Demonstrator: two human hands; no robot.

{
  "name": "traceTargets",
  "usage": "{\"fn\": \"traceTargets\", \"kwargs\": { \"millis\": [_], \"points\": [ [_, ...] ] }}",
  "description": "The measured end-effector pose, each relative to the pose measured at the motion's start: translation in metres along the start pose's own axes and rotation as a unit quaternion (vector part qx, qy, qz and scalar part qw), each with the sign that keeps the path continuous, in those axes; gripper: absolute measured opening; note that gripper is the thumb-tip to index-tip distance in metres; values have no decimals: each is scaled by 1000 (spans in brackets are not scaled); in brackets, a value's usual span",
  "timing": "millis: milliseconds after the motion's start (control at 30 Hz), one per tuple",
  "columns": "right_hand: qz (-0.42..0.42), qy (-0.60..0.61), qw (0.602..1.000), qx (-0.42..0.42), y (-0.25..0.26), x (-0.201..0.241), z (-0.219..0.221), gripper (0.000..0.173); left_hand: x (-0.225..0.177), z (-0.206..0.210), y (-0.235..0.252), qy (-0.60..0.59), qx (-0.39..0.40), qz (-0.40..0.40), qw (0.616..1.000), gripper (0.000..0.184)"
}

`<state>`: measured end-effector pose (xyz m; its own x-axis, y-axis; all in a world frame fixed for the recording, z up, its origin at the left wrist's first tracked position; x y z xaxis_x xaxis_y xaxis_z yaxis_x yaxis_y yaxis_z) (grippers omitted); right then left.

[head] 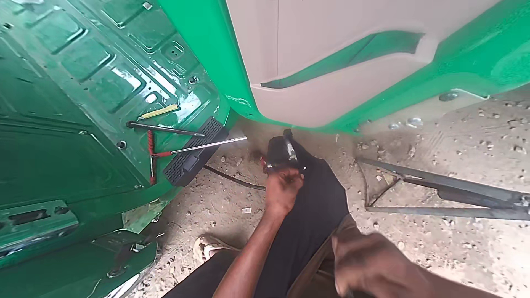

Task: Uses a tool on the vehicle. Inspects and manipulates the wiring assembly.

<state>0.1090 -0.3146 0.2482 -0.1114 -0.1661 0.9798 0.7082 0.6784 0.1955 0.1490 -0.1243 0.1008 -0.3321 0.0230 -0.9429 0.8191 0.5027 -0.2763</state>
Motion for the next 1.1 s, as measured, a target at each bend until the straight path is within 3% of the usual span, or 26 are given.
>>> {"fn": "traceTargets", "kwargs": {
  "millis": [67,100,233,333,500,600,800,933,1000,1033,1100],
  "points": [
    [-39,36,998,41,8,30,5,17,23,-7,10,0,-28,-34,999,12],
    [-41,-17,999,9,14,24,-8,18,22,-8,10,-25,-19,-37,999,13],
    [73,-264,954,-123,31,-63,-110,30,-7,-12,14,-147,27,-81,985,15],
    [210,-445,866,-83,17,-118,-160,60,-6,-13,14,-201,46,-139,969,16],
    [243,-547,800,-39,5,-176,-197,25,-5,-15,18,-228,69,-142,961,25],
    [237,-551,799,-47,3,-192,-207,15,-5,-19,18,-242,82,-139,957,32],
    [247,-560,788,-72,8,-203,-205,27,-9,-29,15,-199,113,-43,972,32],
    [316,-624,714,-45,10,-213,-208,17,-12,-33,11,-159,84,0,984,35],
    [330,-646,687,-42,14,-211,-207,24,-12,-35,10,-97,61,34,993,33],
    [313,-641,699,-46,17,-206,-203,28,-12,-35,9,-58,48,56,996,33],
    [205,-593,775,-78,34,-182,-181,22,-13,-36,9,13,24,96,995,32]
  ]
}}
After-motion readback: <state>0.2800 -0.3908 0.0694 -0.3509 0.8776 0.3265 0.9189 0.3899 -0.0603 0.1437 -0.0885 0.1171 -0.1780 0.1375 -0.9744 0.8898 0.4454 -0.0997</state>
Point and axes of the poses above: each hand's wrist, its own y-axis towards the middle knuckle, its own z-axis out of the palm, x = y × z, the point moved 6 cm from there along y, towards the middle knuckle, and after that the axes turned 15 degrees about -x, right-handed, at the moved point
